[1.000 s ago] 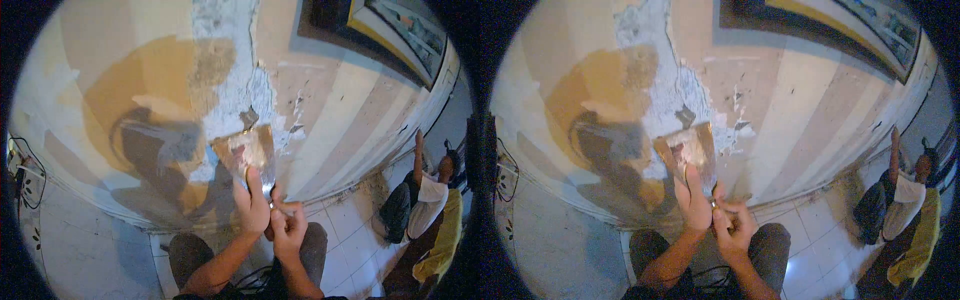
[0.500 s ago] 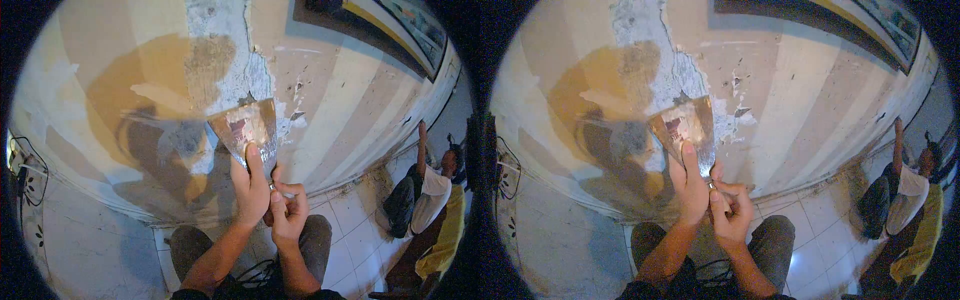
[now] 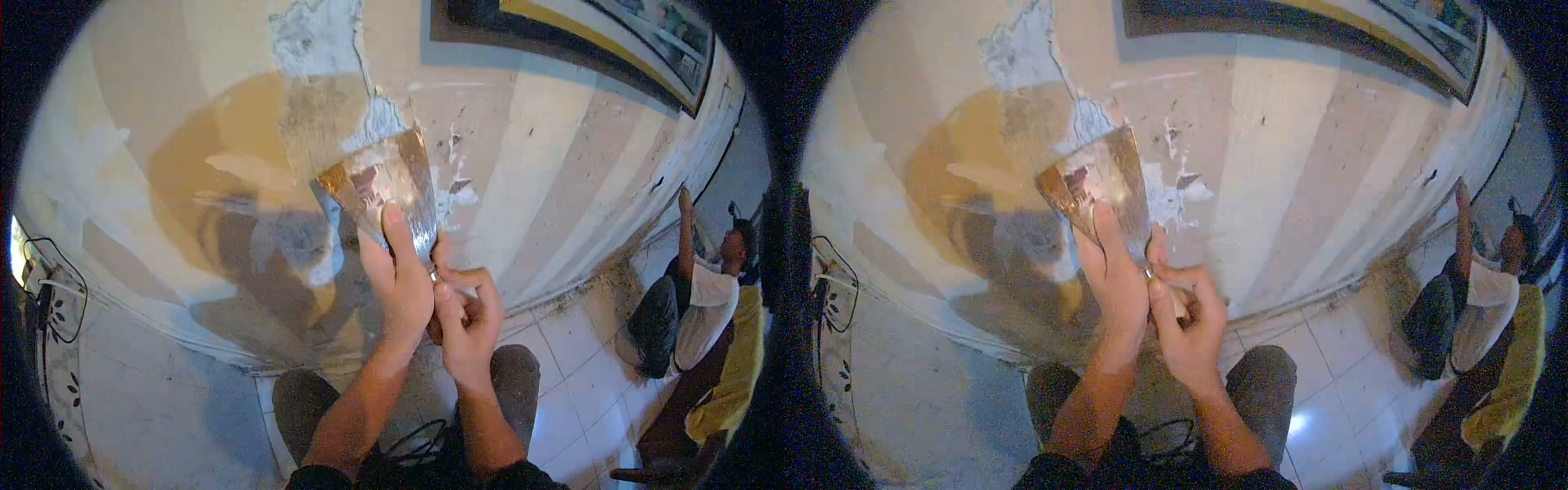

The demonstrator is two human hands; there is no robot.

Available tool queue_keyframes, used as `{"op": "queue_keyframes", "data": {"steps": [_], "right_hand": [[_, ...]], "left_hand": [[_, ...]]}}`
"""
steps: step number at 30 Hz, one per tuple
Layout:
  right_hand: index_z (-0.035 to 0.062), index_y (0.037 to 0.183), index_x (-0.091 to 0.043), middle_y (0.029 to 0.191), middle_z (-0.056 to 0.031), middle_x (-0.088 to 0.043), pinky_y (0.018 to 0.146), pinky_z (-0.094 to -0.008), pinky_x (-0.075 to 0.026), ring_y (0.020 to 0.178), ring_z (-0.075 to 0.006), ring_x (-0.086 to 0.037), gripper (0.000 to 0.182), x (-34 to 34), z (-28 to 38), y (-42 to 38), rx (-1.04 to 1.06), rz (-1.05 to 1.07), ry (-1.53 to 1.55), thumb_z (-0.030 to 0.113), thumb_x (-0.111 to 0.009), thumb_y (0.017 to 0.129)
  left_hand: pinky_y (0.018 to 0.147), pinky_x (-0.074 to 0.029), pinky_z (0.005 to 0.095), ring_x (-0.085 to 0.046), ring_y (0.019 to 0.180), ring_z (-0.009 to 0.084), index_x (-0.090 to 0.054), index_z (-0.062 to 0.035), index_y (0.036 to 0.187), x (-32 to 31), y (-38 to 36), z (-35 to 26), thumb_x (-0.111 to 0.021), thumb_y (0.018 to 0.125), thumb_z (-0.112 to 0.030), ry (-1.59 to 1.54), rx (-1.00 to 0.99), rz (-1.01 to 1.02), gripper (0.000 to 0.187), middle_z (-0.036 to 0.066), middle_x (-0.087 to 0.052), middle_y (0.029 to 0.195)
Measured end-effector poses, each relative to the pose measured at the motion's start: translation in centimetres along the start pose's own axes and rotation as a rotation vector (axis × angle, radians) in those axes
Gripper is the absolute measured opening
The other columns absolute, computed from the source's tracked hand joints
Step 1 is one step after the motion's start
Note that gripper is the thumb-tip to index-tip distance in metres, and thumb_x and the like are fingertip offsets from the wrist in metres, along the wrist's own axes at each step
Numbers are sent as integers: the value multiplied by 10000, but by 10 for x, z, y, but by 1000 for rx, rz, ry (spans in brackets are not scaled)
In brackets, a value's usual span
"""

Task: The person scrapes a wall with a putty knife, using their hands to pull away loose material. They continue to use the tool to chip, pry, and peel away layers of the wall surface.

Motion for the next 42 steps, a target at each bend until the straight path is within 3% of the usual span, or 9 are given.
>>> {"op": "queue_keyframes", "data": {"steps": [2, 4, 5, 11, 18, 26, 33, 36, 42], "right_hand": [[-4, 983, -555, 888, -58, -619, 616, -228, -454, 740, -74, -551, 115, 5, -2, -3, -14, 18, 48, 69, -582, 899], [-4, 991, -551, 895, -54, -621, 590, -218, -447, 709, -69, -547, 113, 11, -13, -10, 45, 34, -94, 63, -573, 903], [-4, 993, -550, 897, -53, -622, 581, -214, -445, 699, -67, -546, 112, 11, -13, -11, 66, 38, -140, 61, -570, 905], [2, 995, -551, 870, -51, -632, 542, -208, -423, 685, -46, -543, 109, 4, 0, -8, -29, 29, 51, 62, -570, 905], [11, 983, -540, 842, -49, -636, 504, -200, -395, 635, -37, -523, 93, 6, 4, -7, -101, 78, -22, 61, -564, 908], [11, 988, -538, 858, -35, -603, 506, -201, -395, 625, -28, -491, 97, 0, 9, -8, -123, 82, 51, 73, -559, 917], [8, 992, -536, 881, -49, -616, 520, -208, -422, 663, -44, -536, 104, -9, 6, -10, -5, 64, 40, 79, -558, 918], [6, 1006, -536, 868, -47, -617, 524, -210, -426, 666, -49, -539, 111, -11, 10, -12, -51, 41, 115, 75, -552, 920], [3, 1002, -522, 812, -44, -615, 529, -217, -435, 653, -64, -547, 115, -19, 10, -15, -83, 29, 22, 85, -547, 924]], "left_hand": [[487, -394, 257, -471, 573, 114, -419, 2, 1090, -7, 4, 1, -394, 995, -271, -94, 6, 67, 290, 46, -496, 811], [475, -391, 255, -468, 557, 111, -422, 6, 1120, 3, -10, 1, -391, 995, -271, 40, -16, -135, 306, 63, -505, 819], [535, -414, 269, -489, 634, 125, -427, 18, 1162, 6, -13, 10, -389, 994, -266, -41, 107, -6, 331, 77, -526, 880], [730, -442, 293, -527, 845, 155, -423, 34, 1192, 3, -8, -1, -397, 992, -278, 70, -7, -87, 371, 101, -559, 983], [776, -436, 304, -532, 873, 166, -436, 31, 1156, 14, -1, 22, -412, 988, -307, 102, 7, -121, 379, 108, -559, 990], [448, -366, 245, -467, 524, 98, -457, -22, 970, -1, -5, -3, -402, 991, -309, 3, 71, -62, 293, 53, -500, 711], [464, -372, 240, -462, 543, 92, -472, -12, 998, 3, 0, -4, -404, 991, -304, -101, 56, 55, 300, 50, -505, 690], [478, -393, 257, -479, 560, 115, -472, 8, 1005, 16, 6, -1, -404, 990, -303, 271, -98, -74, 318, 58, -517, 701], [543, -445, 298, -545, 637, 174, -458, 38, 981, 6, 2, -20, -407, 982, -307, 96, 57, -52, 349, 108, -563, 786]]}}
Point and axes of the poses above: each hand's wrist, its own y-axis towards the middle knuckle, its own x-axis out of the back of the hand, z = x × y, the point moved 5 cm from there along y, towards the middle knuckle
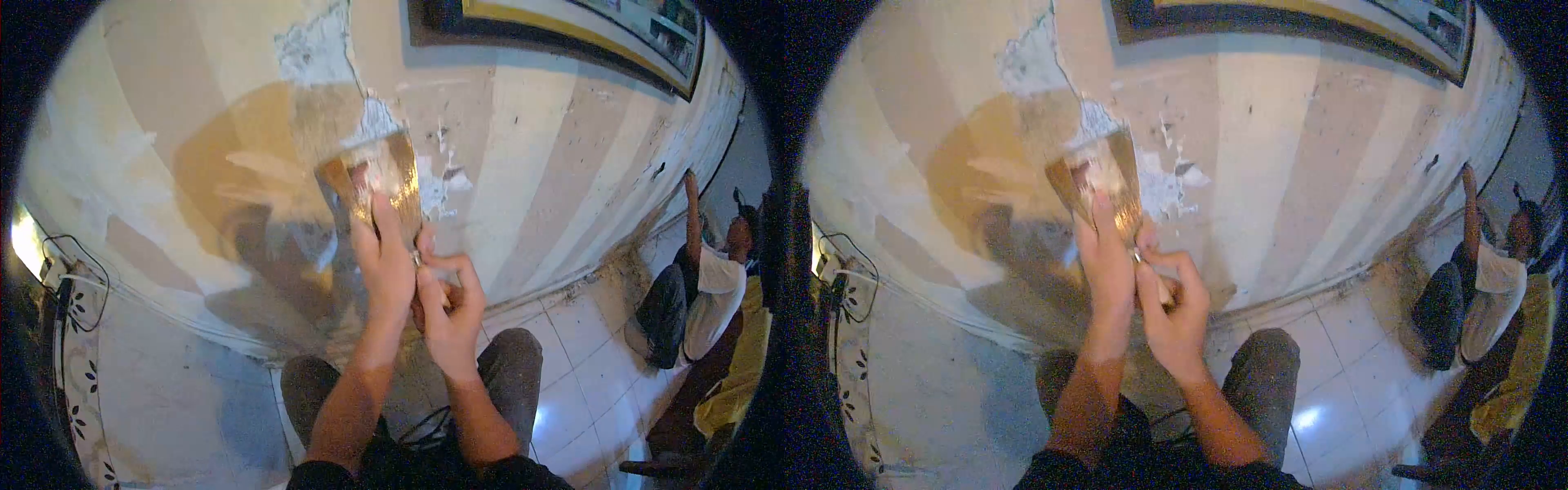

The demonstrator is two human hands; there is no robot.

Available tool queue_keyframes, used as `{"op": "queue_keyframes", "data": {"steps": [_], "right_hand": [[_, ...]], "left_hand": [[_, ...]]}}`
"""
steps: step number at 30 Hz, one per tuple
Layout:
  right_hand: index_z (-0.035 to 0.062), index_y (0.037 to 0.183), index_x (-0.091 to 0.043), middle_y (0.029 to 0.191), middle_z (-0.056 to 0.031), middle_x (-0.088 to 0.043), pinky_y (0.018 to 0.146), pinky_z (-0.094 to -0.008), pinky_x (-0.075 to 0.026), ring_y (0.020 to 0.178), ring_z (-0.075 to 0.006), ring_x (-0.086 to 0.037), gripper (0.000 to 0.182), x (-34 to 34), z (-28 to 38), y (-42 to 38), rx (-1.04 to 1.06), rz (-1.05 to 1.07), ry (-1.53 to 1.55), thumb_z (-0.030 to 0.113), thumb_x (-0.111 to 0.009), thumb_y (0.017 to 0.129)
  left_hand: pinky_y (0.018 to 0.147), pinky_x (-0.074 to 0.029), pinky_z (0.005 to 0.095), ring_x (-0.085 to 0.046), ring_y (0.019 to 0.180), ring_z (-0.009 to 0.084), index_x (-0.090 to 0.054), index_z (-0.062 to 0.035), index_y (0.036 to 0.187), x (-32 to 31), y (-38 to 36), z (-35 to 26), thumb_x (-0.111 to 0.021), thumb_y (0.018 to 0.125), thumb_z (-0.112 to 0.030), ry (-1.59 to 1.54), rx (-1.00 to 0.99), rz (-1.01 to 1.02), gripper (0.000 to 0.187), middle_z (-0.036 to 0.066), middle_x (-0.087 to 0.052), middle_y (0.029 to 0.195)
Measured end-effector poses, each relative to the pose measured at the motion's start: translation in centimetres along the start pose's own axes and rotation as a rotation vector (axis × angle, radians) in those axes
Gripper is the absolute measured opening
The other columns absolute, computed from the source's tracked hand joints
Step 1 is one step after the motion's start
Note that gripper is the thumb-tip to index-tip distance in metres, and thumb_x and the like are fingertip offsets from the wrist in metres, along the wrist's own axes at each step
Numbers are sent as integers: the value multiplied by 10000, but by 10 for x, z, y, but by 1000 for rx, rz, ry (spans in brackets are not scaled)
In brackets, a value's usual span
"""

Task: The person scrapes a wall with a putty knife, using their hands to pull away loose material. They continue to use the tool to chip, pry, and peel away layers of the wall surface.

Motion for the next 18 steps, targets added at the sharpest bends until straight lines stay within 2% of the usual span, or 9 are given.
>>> {"op": "queue_keyframes", "data": {"steps": [2, 3, 4, 6, 7, 9, 16, 18], "right_hand": [[10, 998, -523, 772, -32, -600, 522, -213, -426, 629, -59, -535, 116, -7, 4, 0, 87, -20, 101, 98, -547, 926], [13, 991, -518, 756, -29, -590, 523, -206, -419, 617, -53, -527, 113, -7, 2, -3, 61, -25, 81, 101, -545, 926], [13, 991, -518, 756, -29, -590, 523, -206, -419, 617, -53, -527, 113, -8, -1, -4, 68, -26, 91, 101, -545, 926], [18, 975, -510, 734, -19, -581, 507, -199, -396, 600, -38, -504, 96, -10, -8, -8, 95, -39, 39, 95, -539, 927], [18, 975, -510, 734, -19, -581, 507, -199, -396, 600, -38, -504, 96, -13, -4, -6, 98, -43, 45, 95, -539, 927], [20, 973, -512, 704, 0, -570, 491, -198, -375, 590, -26, -483, 88, -18, 1, -4, 72, -46, 120, 91, -535, 926], [24, 1001, -519, 698, 4, -570, 491, -196, -371, 591, -25, -479, 97, -24, -6, -7, 67, -39, 160, 87, -533, 928], [49, 992, -500, 603, 28, -492, 416, -200, -284, 480, -26, -402, 84, -26, -4, -8, 91, -45, 182, 109, -522, 938]], "left_hand": [[504, -437, 290, -539, 597, 159, -456, 27, 952, 6, 10, 3, -402, 982, -301, 86, -50, 67, 333, 99, -558, 740], [478, -433, 297, -518, 539, 153, -452, 20, 934, 5, 5, 1, -396, 984, -301, 36, 21, 104, 329, 85, -539, 694], [478, -433, 297, -518, 539, 153, -452, 20, 934, 7, 7, 4, -396, 984, -301, 41, 11, 110, 329, 85, -539, 694], [440, -412, 291, -488, 495, 137, -451, 10, 922, 16, 14, 10, -386, 985, -306, 121, -156, 67, 328, 76, -511, 660], [440, -412, 291, -488, 495, 137, -451, 10, 922, 11, 13, -4, -386, 985, -306, 124, -160, 73, 328, 76, -511, 660], [448, -407, 280, -480, 502, 122, -457, 11, 955, 1, 7, -17, -383, 987, -294, 52, 22, 154, 316, 76, -514, 711], [436, -390, 266, -465, 505, 113, -424, -15, 1026, 11, 13, -4, -382, 986, -284, -31, 50, 170, 275, 46, -487, 703], [433, -383, 260, -457, 499, 112, -427, -20, 1030, 15, 18, -8, -385, 985, -278, 146, -70, 144, 265, 40, -485, 705]]}}
Point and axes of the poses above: each hand's wrist, its own y-axis towards the middle knuckle, its own x-axis out of the back of the hand, z = x × y, the point moved 5 cm from there along y, towards the middle knuckle
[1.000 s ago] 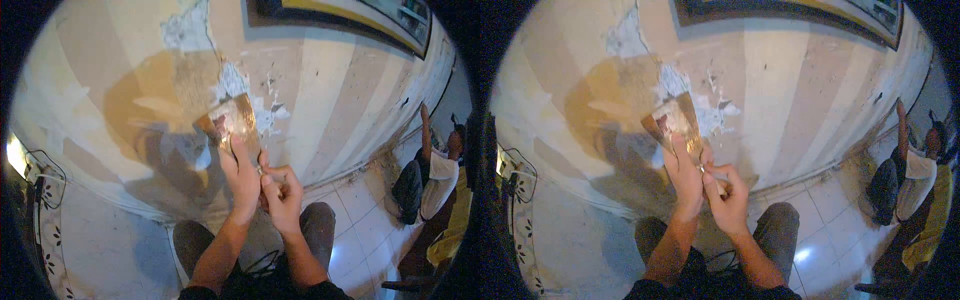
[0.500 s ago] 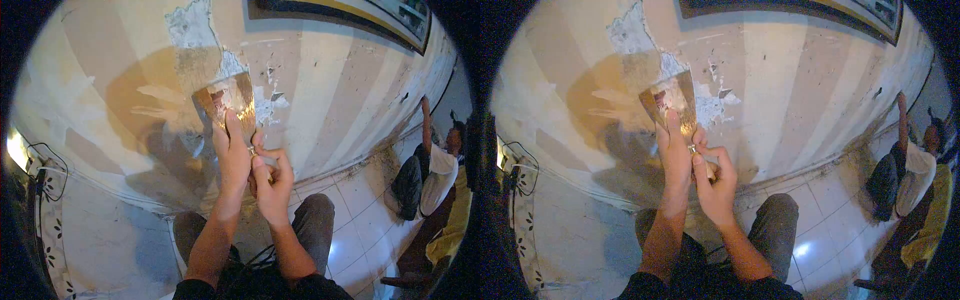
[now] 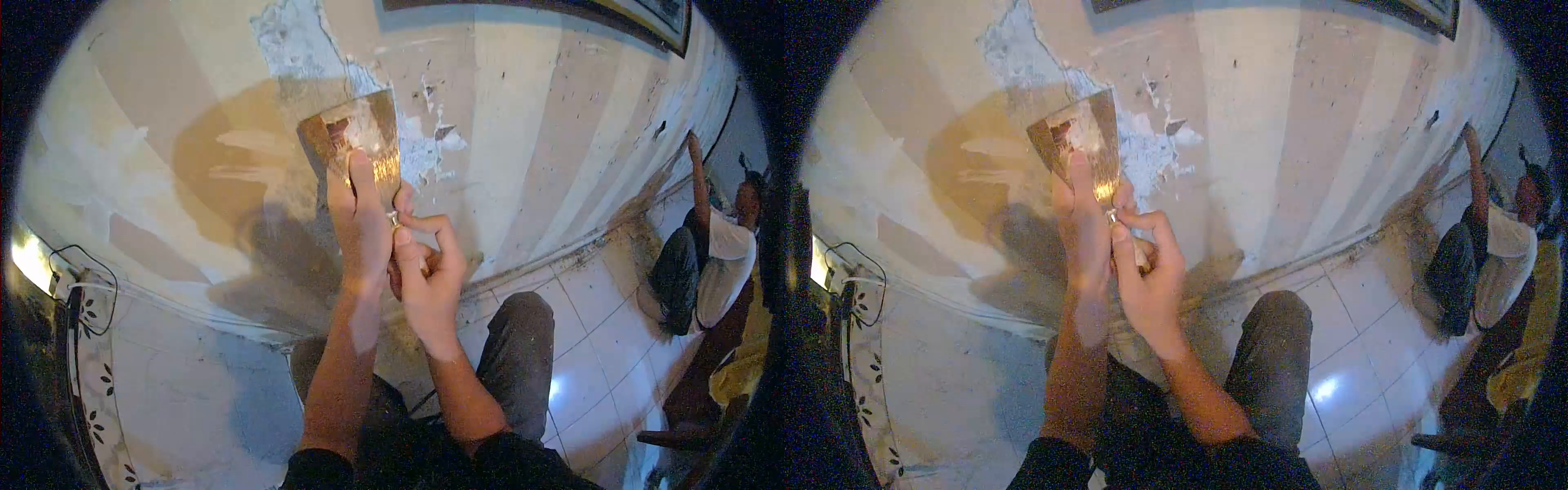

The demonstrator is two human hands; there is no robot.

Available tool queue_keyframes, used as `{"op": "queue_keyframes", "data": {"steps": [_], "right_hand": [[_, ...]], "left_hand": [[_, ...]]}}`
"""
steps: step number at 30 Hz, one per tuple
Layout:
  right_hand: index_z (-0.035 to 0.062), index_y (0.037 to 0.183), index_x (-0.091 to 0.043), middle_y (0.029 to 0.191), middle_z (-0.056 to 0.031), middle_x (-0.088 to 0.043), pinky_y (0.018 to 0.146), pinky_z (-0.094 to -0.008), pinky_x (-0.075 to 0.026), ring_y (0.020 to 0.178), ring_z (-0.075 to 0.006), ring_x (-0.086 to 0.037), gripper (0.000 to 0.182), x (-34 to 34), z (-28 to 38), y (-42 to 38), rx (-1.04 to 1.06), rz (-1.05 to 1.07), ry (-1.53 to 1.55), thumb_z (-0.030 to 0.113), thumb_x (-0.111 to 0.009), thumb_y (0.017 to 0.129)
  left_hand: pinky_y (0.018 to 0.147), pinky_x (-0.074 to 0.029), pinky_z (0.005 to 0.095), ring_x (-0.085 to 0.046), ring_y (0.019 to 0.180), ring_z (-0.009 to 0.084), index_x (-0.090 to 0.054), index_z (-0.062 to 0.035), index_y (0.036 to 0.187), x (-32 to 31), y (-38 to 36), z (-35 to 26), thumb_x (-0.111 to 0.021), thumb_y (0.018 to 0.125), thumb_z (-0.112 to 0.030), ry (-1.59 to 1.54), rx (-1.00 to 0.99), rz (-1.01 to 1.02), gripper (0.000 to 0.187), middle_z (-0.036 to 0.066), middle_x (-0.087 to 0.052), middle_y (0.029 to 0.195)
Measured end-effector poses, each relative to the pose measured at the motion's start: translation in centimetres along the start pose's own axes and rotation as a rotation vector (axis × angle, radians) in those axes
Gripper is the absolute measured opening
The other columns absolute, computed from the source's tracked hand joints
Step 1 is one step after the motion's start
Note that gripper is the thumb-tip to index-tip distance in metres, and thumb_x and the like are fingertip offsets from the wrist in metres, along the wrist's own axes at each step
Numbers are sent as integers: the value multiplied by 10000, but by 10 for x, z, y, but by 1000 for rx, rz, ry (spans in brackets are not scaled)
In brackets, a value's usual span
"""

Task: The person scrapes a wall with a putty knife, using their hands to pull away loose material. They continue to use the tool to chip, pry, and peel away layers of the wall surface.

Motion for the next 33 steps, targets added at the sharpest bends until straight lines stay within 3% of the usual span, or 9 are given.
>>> {"op": "queue_keyframes", "data": {"steps": [1, 3, 6, 12, 19, 24, 26, 29, 33], "right_hand": [[57, 989, -494, 572, 36, -466, 391, -201, -254, 443, -26, -376, 80, 0, 0, -3, 5, -3, 10, 117, -519, 942], [22, 984, -526, 715, -5, -584, 496, -200, -390, 609, -34, -503, 88, 1, 0, -2, -25, 28, 23, 87, -541, 926], [21, 976, -528, 708, -5, -579, 479, -198, -372, 591, -31, -489, 85, 0, 8, 15, 70, 6, -84, 89, -542, 927], [26, 976, -534, 699, 6, -566, 455, -199, -335, 542, -18, -439, 95, 8, 13, 8, -58, 69, -1, 102, -553, 923], [24, 986, -529, 677, 12, -562, 458, -194, -329, 550, -18, -450, 108, 7, 18, 15, -16, 54, -61, 107, -556, 923], [10, 974, -529, 852, -48, -624, 504, -192, -399, 590, -21, -488, 105, -3, 17, 15, -40, 59, 1, 93, -558, 918], [11, 971, -528, 842, -50, -625, 502, -192, -400, 590, -24, -491, 102, -2, 7, 7, -33, 49, 14, 91, -558, 917], [15, 969, -531, 782, -38, -612, 485, -193, -386, 583, -25, -487, 95, -7, 15, 12, 32, 39, 32, 89, -559, 916], [23, 957, -543, 680, 5, -570, 457, -191, -350, 569, -17, -472, 83, 0, 16, 11, -70, 56, 26, 94, -559, 918]], "left_hand": [[433, -383, 260, -457, 499, 112, -427, -20, 1030, 2, -6, 1, -385, 985, -278, 9, 10, -3, 265, 40, -485, 705], [450, -392, 259, -464, 507, 113, -455, -15, 1035, -3, -8, -2, -397, 983, -277, -147, 79, 35, 273, 45, -504, 751], [442, -384, 251, -471, 513, 111, -463, -24, 995, -5, 7, -13, -397, 983, -283, 77, -115, -70, 268, 40, -499, 719], [428, -377, 254, -468, 505, 105, -422, -41, 879, -16, -8, -9, -371, 993, -268, -170, 76, -14, 259, 26, -461, 643], [414, -377, 255, -455, 491, 109, -421, -42, 889, -21, -6, -27, -364, 996, -268, -140, -54, -11, 257, 28, -453, 631], [390, -357, 253, -441, 466, 110, -407, -41, 930, -13, 0, -22, -378, 992, -273, -107, 24, 30, 242, 28, -447, 600], [395, -358, 255, -446, 473, 112, -405, -40, 953, 0, 11, 24, -382, 991, -282, -315, 135, 41, 246, 29, -461, 614], [404, -359, 254, -454, 482, 112, -408, -42, 957, -6, 11, 12, -380, 993, -287, -355, 116, 81, 249, 34, -470, 621], [418, -374, 255, -465, 497, 113, -404, -42, 967, -9, -6, -20, -367, 998, -273, -104, -33, -24, 236, 37, -465, 630]]}}
Point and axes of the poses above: each hand's wrist, its own y-axis towards the middle knuckle, its own x-axis out of the back of the hand, z = x × y, the point moved 5 cm from there along y, towards the middle knuckle
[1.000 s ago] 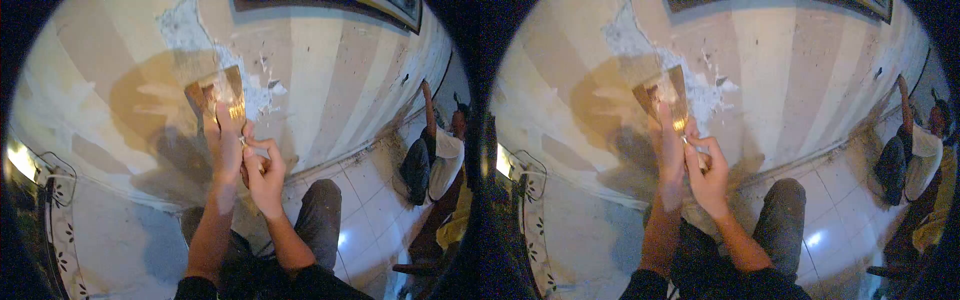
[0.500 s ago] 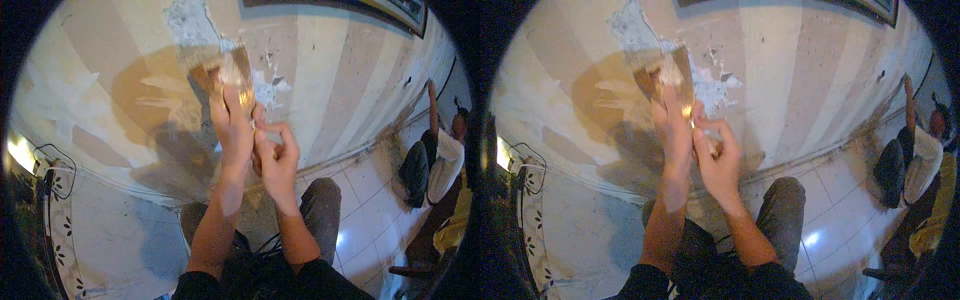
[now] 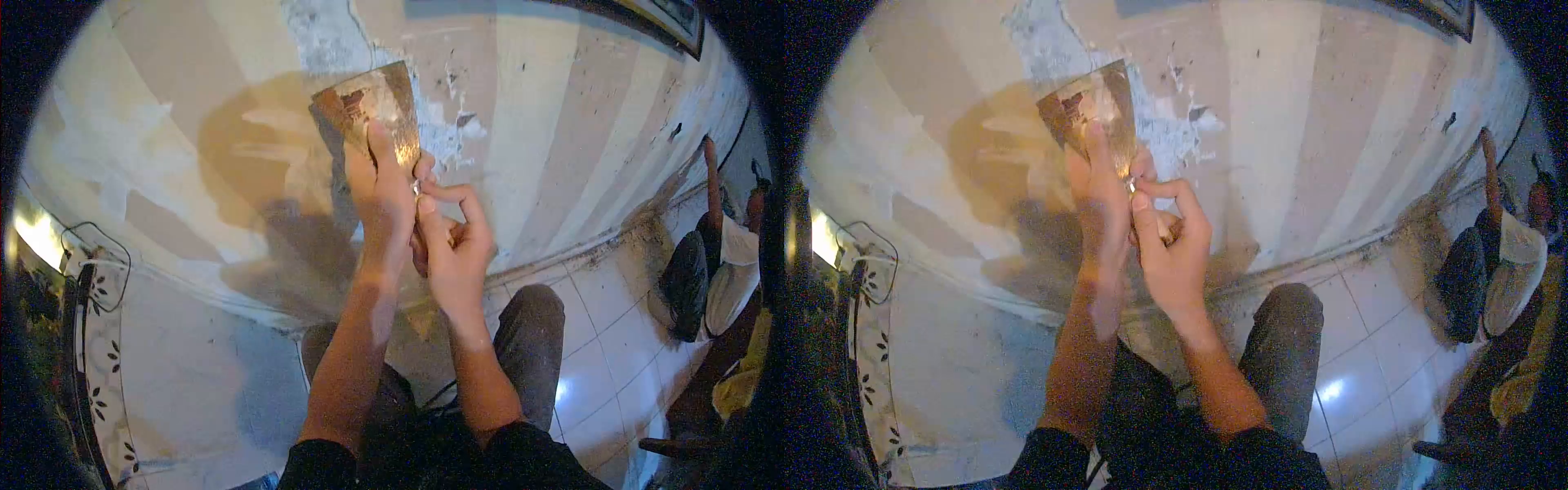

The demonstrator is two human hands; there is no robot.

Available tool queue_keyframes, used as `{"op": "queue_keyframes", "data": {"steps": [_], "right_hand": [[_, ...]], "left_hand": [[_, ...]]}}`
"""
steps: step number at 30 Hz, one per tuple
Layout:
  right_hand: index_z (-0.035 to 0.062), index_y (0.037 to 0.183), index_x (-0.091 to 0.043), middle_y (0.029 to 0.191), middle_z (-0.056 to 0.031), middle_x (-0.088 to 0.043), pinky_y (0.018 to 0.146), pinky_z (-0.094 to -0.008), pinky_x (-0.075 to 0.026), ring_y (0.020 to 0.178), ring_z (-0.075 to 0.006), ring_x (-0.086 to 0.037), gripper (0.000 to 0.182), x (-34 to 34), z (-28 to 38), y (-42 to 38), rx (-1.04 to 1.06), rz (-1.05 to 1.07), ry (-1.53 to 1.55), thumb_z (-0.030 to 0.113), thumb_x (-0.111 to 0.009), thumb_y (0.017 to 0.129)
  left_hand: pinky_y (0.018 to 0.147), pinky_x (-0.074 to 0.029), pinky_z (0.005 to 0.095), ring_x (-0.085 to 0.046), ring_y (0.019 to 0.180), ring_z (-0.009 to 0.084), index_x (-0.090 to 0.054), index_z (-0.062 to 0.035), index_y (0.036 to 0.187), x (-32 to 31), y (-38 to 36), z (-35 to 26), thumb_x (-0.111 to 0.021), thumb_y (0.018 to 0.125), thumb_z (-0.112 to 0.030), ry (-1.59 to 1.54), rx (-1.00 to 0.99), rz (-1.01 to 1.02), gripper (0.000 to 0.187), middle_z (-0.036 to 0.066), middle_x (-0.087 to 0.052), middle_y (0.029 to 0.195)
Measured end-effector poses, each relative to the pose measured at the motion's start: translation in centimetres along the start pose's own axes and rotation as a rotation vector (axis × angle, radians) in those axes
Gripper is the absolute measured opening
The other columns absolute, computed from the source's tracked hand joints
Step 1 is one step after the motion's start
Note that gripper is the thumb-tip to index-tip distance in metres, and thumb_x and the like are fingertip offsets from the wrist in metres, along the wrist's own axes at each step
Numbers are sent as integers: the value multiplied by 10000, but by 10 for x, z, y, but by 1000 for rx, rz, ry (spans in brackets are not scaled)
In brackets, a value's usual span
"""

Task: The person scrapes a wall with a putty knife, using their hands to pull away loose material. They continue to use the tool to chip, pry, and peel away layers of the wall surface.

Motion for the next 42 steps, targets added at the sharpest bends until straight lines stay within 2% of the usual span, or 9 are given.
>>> {"op": "queue_keyframes", "data": {"steps": [11, 16, 19, 22, 27, 28, 36, 40, 42], "right_hand": [[25, 945, -528, 720, -9, -593, 464, -195, -357, 566, -14, -469, 69, -6, 3, 12, 162, -3, -16, 87, -544, 922], [22, 938, -526, 759, -24, -617, 465, -198, -381, 569, -23, -492, 77, -5, 7, 6, 176, -12, -77, 94, -547, 922], [13, 929, -527, 813, -32, -632, 467, -205, -396, 586, -25, -506, 84, -5, 10, 11, 118, -4, -47, 93, -551, 920], [11, 927, -530, 806, -29, -627, 466, -212, -401, 590, -26, -506, 88, -4, 16, 11, 119, 8, -20, 95, -557, 917], [12, 937, -535, 833, -46, -630, 482, -211, -408, 595, -34, -507, 103, 0, 8, 11, 112, 12, -61, 108, -565, 917], [12, 937, -535, 833, -46, -630, 482, -211, -408, 595, -34, -507, 103, 1, 6, 7, 82, 8, -67, 108, -565, 917], [10, 928, -537, 827, -41, -617, 480, -205, -410, 598, -29, -514, 101, -6, 16, 4, 114, -9, -65, 106, -565, 916], [13, 926, -535, 833, -45, -618, 471, -204, -407, 593, -32, -518, 100, -4, 18, 7, 148, 12, -87, 109, -563, 916], [14, 929, -530, 834, -43, -621, 466, -204, -405, 590, -35, -521, 101, -5, 17, 9, 117, 34, -50, 107, -565, 914]], "left_hand": [[416, -386, 247, -490, 536, 118, -424, -43, 972, -6, 16, -6, -375, 998, -290, -45, -48, 66, 253, 35, -491, 713], [415, -385, 245, -502, 548, 114, -431, -38, 996, -6, 7, -14, -384, 995, -292, -23, -124, 44, 258, 44, -515, 733], [414, -382, 245, -480, 519, 108, -433, -32, 1005, -7, 14, -9, -380, 996, -285, 44, -34, -43, 259, 33, -494, 692], [417, -384, 247, -475, 512, 106, -442, -31, 1011, -13, 10, -15, -380, 996, -288, -70, -113, 46, 264, 25, -483, 686], [429, -386, 252, -476, 516, 107, -417, -41, 1013, -8, 10, -1, -376, 998, -292, -107, -10, 92, 255, 20, -463, 669], [424, -385, 246, -475, 507, 109, -415, -43, 996, -12, 11, -11, -373, 998, -293, -59, -111, 37, 253, 21, -456, 658], [387, -374, 240, -473, 477, 113, -406, -52, 982, -9, 10, -16, -373, 994, -285, 1, -27, 52, 236, 29, -466, 622], [389, -378, 248, -467, 477, 116, -396, -50, 984, -14, -1, -32, -372, 995, -279, 8, -70, -66, 231, 33, -460, 627], [398, -389, 253, -468, 486, 122, -388, -43, 1005, -15, 7, -26, -370, 995, -278, -6, -13, 45, 236, 45, -465, 663]]}}
Point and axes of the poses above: each hand's wrist, its own y-axis towards the middle knuckle, its own x-axis out of the back of the hand, z = x × y, the point moved 5 cm from there along y, towards the middle knuckle
